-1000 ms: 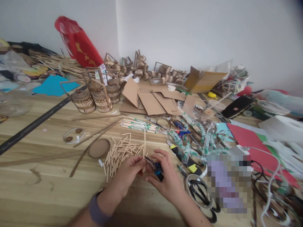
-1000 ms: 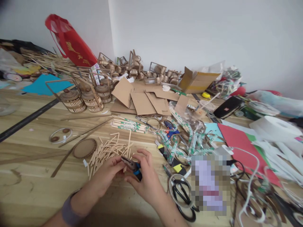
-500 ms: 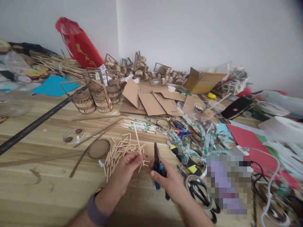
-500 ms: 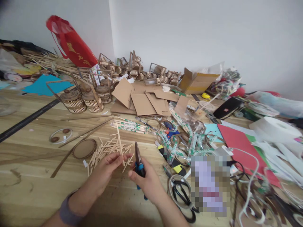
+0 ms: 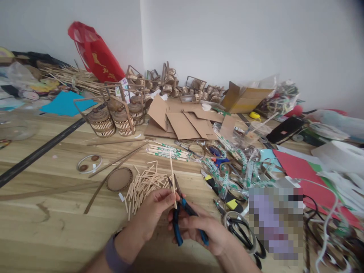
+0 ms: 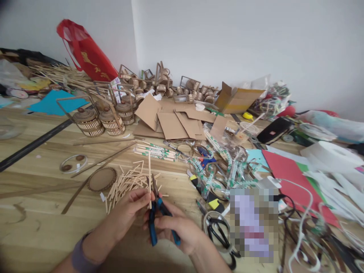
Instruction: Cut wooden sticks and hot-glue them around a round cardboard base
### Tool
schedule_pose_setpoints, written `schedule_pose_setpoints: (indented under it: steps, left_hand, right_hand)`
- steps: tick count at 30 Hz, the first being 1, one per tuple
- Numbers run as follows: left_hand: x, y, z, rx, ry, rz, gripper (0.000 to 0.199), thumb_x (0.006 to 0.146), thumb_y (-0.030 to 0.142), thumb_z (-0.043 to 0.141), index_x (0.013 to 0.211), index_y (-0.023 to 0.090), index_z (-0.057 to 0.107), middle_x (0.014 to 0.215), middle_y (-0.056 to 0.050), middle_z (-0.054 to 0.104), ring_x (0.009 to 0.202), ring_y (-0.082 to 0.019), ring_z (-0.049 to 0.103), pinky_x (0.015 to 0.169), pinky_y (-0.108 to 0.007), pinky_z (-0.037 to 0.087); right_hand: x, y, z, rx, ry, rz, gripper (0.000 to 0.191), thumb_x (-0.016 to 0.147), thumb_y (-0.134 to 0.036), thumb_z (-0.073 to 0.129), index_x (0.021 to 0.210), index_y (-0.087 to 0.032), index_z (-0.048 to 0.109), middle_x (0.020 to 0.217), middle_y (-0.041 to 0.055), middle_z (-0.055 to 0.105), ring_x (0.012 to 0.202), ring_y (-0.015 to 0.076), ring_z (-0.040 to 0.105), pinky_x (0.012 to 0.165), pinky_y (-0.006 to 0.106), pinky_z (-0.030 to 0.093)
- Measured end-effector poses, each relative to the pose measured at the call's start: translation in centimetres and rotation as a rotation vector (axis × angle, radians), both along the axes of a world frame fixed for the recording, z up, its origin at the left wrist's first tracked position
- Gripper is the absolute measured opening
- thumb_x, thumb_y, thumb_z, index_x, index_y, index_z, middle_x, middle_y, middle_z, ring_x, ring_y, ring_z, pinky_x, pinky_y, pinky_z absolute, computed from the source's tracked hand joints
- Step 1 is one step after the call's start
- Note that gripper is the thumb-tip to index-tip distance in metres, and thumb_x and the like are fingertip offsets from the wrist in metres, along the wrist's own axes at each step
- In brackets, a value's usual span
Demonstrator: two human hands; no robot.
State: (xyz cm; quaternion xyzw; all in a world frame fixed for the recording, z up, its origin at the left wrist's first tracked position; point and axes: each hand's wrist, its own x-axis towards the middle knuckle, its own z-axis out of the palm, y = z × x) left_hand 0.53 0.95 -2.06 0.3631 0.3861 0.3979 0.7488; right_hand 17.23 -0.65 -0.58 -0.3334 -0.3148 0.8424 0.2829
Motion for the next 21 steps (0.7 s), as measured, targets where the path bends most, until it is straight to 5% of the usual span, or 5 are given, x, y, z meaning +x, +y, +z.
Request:
schedule_pose_setpoints:
  steps: [6, 12, 21]
  left_hand:
    - [-1.3, 0.6, 0.7, 0.201, 0.333, 0.044, 0.045, 0.073, 0.060, 0.066, 0.078, 0.015, 0.069, 0.081, -0.004, 0.070, 0.081, -0.022, 0.061, 0.077, -0.030, 0.045]
    - [-1.4, 0.4, 1.5, 0.231, 0.399, -0.158, 0.035, 0.082, 0.051, 0.056, 0.082, 0.017, 0.066, 0.079, -0.005, 0.073, 0.080, -0.022, 0.064, 0.075, -0.029, 0.044]
    - [-0.7, 0.0, 2.0, 0.213, 0.221, -0.339, 0.029, 0.079, 0.045, 0.058, 0.078, 0.017, 0.067, 0.076, -0.003, 0.071, 0.066, -0.017, 0.064, 0.069, -0.027, 0.046]
  right_hand:
    - [2.2, -0.2, 1.9, 0.271, -0.409, 0.019, 0.031, 0.070, -0.028, 0.069, 0.099, -0.019, 0.064, 0.090, 0.0021, 0.060, 0.078, 0.0160, 0.054, 0.069, 0.028, 0.043]
    - [4.4, -0.4, 3.5, 0.420, -0.687, 0.176, 0.032, 0.072, -0.031, 0.063, 0.102, -0.020, 0.063, 0.094, 0.0028, 0.062, 0.090, 0.0210, 0.053, 0.081, 0.034, 0.041]
    - [3.2, 0.0, 3.9, 0.264, -0.539, 0.218, 0.028, 0.068, -0.026, 0.061, 0.094, -0.020, 0.065, 0.086, 0.0005, 0.060, 0.074, 0.0141, 0.053, 0.061, 0.024, 0.042]
